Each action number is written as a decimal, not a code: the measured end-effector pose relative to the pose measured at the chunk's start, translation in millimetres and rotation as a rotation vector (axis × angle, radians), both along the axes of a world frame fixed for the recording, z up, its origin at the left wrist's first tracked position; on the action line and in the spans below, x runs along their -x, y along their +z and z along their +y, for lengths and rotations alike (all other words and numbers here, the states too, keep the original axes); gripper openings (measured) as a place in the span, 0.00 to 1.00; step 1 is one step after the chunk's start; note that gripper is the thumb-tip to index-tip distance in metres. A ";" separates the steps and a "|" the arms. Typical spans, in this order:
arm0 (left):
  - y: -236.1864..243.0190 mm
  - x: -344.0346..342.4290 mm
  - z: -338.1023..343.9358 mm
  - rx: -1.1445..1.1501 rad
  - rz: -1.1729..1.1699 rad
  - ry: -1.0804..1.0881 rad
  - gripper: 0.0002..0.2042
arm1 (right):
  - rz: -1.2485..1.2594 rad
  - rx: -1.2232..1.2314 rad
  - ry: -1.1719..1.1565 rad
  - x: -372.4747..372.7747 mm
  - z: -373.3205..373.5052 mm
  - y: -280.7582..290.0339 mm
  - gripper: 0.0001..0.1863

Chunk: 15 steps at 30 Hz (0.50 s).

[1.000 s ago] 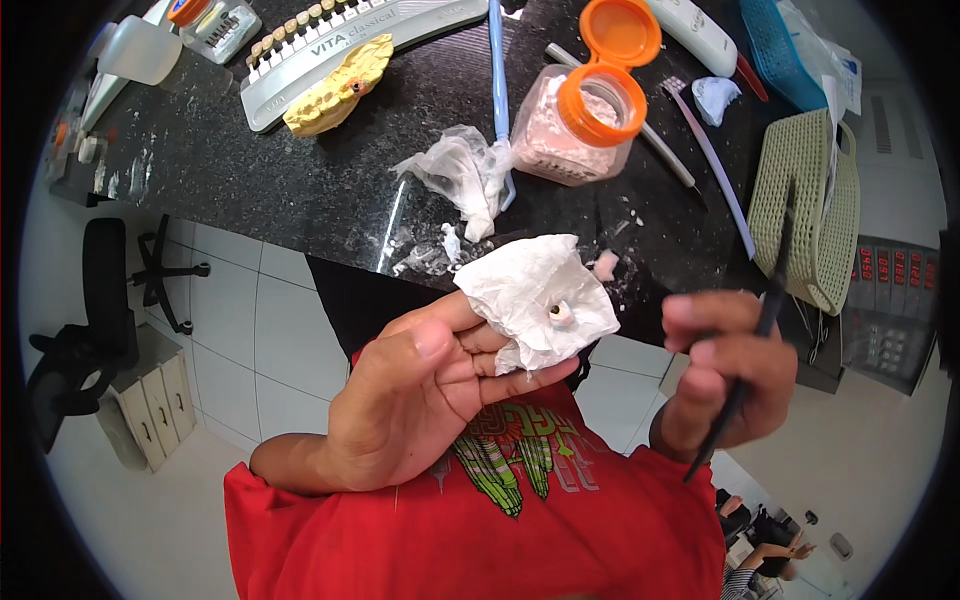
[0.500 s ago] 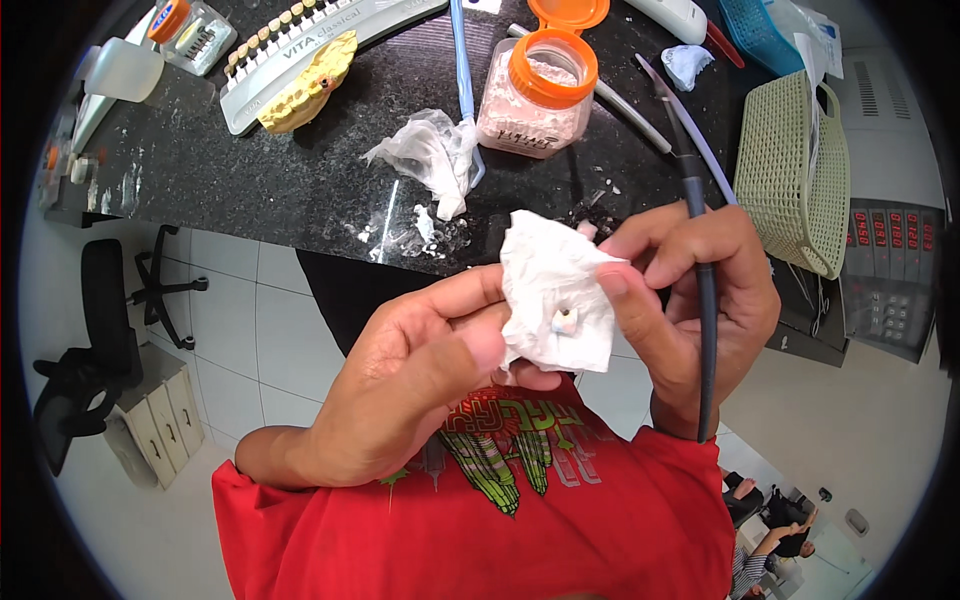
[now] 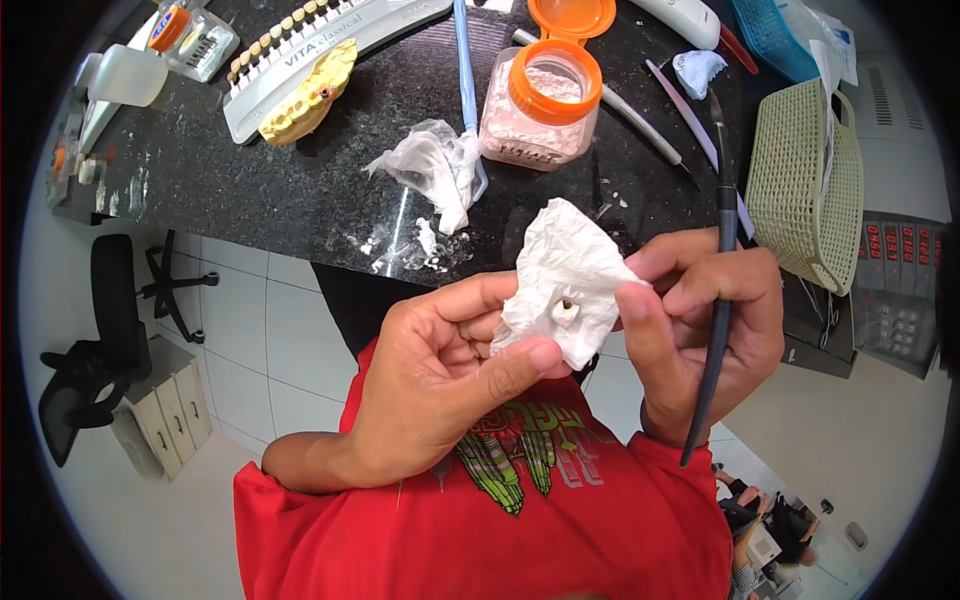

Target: Applying a liquid glaze or stain to a ceramic dental crown using a fine-tipped brush.

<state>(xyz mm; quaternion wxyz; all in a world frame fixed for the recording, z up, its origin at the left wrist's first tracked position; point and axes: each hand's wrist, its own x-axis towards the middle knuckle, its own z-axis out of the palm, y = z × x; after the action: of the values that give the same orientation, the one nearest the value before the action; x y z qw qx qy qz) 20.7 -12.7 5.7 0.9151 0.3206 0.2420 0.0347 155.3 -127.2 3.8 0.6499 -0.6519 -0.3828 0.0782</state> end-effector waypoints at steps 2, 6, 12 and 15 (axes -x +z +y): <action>-0.1 -0.6 -0.8 -0.018 0.021 0.016 0.19 | -0.088 -0.026 0.025 -1.5 -2.2 -1.5 0.14; 1.7 1.7 -1.2 -0.168 0.053 0.065 0.17 | -0.134 -0.044 0.072 -20.2 -24.1 -1.4 0.39; 3.0 9.5 3.2 -0.240 0.126 0.083 0.19 | 0.050 0.227 -0.031 -15.2 -37.3 5.4 0.23; 5.3 9.6 3.2 -0.310 0.155 0.069 0.22 | 0.011 0.217 0.069 -19.7 -43.0 -0.2 0.13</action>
<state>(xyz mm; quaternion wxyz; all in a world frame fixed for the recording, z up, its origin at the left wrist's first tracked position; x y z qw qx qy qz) 11.1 -9.5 11.0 0.8316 0.4509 0.3147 0.0782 175.0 -170.2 3.6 0.5745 -0.7043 -0.3908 0.1453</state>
